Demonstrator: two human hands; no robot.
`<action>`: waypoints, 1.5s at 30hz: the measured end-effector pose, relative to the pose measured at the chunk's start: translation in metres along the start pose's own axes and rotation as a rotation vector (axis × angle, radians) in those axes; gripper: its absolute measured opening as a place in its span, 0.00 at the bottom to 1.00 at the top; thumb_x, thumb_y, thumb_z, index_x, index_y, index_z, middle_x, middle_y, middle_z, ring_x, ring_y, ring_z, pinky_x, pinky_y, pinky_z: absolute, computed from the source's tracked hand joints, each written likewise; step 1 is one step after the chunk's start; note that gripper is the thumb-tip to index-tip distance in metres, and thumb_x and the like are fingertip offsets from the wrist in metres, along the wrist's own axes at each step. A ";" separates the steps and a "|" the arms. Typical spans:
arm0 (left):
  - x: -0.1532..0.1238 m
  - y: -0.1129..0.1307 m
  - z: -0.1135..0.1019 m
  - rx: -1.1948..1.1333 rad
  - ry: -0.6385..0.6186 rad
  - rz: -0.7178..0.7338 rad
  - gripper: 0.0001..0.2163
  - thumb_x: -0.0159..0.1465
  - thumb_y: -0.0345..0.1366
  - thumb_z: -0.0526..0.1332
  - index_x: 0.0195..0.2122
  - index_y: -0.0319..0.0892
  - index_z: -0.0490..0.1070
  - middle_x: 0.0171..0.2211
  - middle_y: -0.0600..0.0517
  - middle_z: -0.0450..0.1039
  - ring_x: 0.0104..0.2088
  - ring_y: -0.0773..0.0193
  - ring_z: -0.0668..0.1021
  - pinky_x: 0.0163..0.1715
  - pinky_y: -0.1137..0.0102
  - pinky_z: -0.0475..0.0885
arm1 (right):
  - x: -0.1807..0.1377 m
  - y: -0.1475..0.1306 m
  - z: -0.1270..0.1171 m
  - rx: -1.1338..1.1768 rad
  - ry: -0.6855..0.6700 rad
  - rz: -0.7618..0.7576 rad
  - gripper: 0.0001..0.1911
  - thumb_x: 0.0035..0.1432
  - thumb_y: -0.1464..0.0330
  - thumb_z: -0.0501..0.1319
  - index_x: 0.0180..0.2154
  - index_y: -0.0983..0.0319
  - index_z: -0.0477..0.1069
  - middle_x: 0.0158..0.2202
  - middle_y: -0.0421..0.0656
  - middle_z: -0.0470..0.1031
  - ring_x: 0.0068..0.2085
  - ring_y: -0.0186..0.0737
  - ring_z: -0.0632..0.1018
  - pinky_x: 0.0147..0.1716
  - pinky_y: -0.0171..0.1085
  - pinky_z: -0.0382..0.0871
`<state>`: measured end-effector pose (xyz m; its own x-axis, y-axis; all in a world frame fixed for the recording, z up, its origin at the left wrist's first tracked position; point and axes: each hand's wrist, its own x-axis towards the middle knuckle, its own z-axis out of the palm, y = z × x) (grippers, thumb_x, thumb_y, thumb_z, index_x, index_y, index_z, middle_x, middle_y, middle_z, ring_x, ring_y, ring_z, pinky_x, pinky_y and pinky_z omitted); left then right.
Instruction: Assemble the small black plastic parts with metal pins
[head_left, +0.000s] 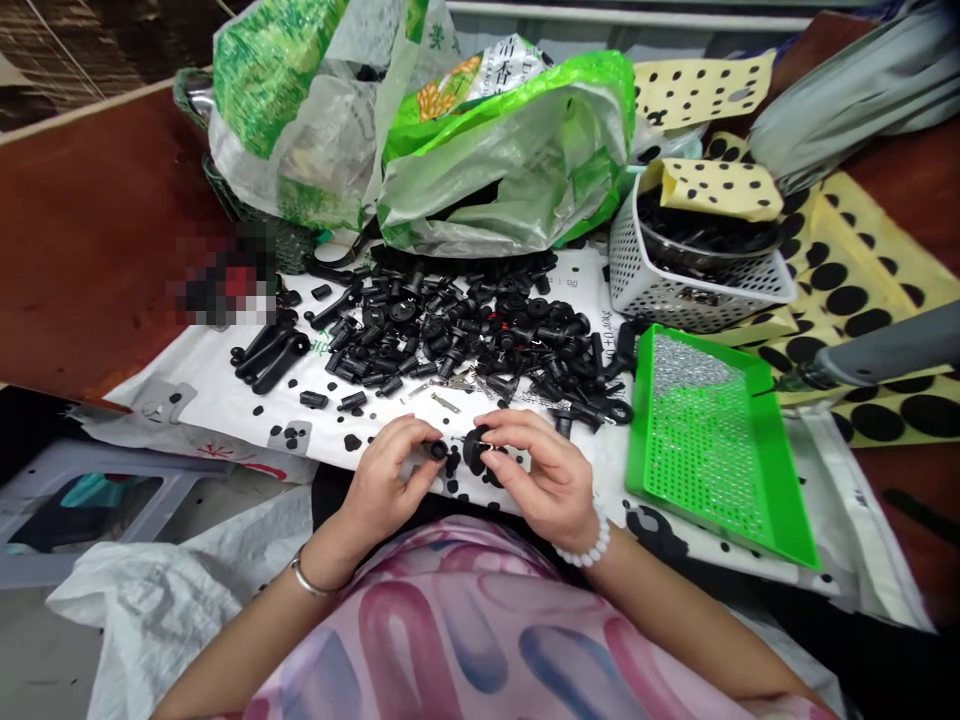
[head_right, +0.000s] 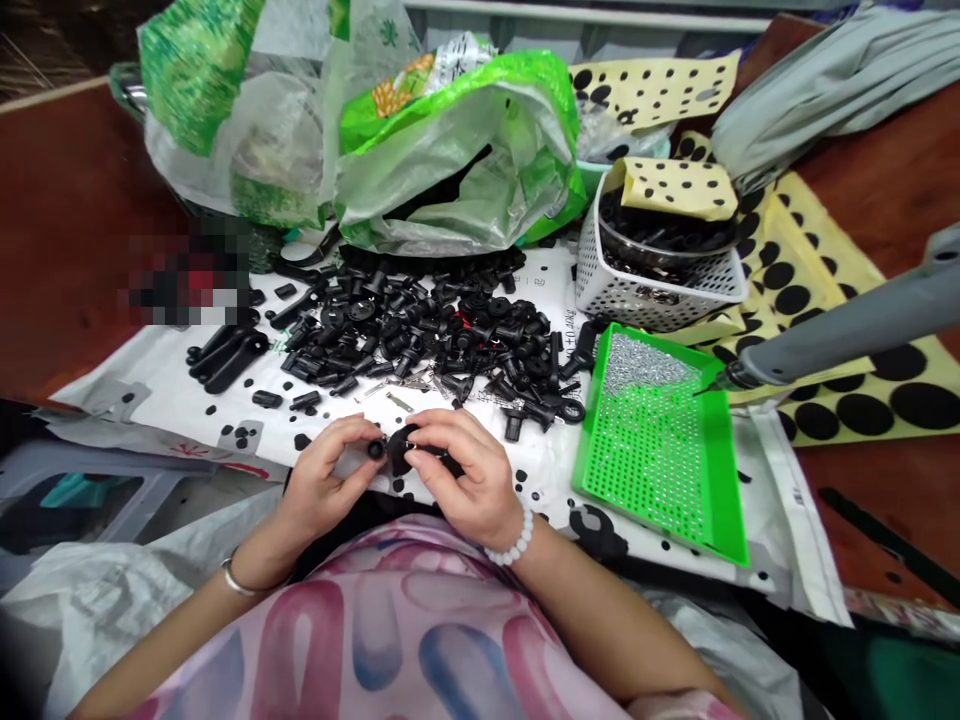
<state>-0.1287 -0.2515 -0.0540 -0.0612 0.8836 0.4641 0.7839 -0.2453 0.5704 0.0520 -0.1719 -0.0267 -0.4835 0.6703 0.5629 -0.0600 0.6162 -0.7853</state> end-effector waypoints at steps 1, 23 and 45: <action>0.000 0.001 0.000 -0.007 0.001 0.007 0.09 0.60 0.30 0.58 0.42 0.42 0.65 0.39 0.48 0.72 0.46 0.60 0.72 0.48 0.63 0.69 | 0.000 -0.001 0.000 -0.002 -0.010 -0.007 0.10 0.54 0.77 0.60 0.39 0.61 0.70 0.42 0.48 0.74 0.43 0.42 0.75 0.42 0.43 0.70; 0.005 0.010 -0.005 -0.338 -0.175 -0.041 0.11 0.61 0.32 0.58 0.45 0.41 0.70 0.37 0.49 0.76 0.37 0.66 0.77 0.38 0.72 0.72 | 0.012 0.000 -0.017 -0.418 -0.447 -0.298 0.17 0.62 0.65 0.54 0.50 0.67 0.65 0.43 0.53 0.74 0.44 0.43 0.75 0.41 0.39 0.72; 0.009 0.021 0.006 -0.342 -0.168 -0.019 0.09 0.62 0.32 0.57 0.43 0.39 0.71 0.36 0.47 0.76 0.36 0.64 0.77 0.37 0.70 0.73 | 0.014 -0.010 -0.026 -0.478 -0.511 -0.038 0.22 0.62 0.56 0.51 0.47 0.68 0.66 0.35 0.50 0.75 0.33 0.40 0.77 0.31 0.36 0.72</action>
<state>-0.1090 -0.2464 -0.0425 0.0501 0.9355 0.3498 0.5306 -0.3217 0.7842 0.0684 -0.1580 -0.0047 -0.8458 0.4387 0.3035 0.2493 0.8281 -0.5021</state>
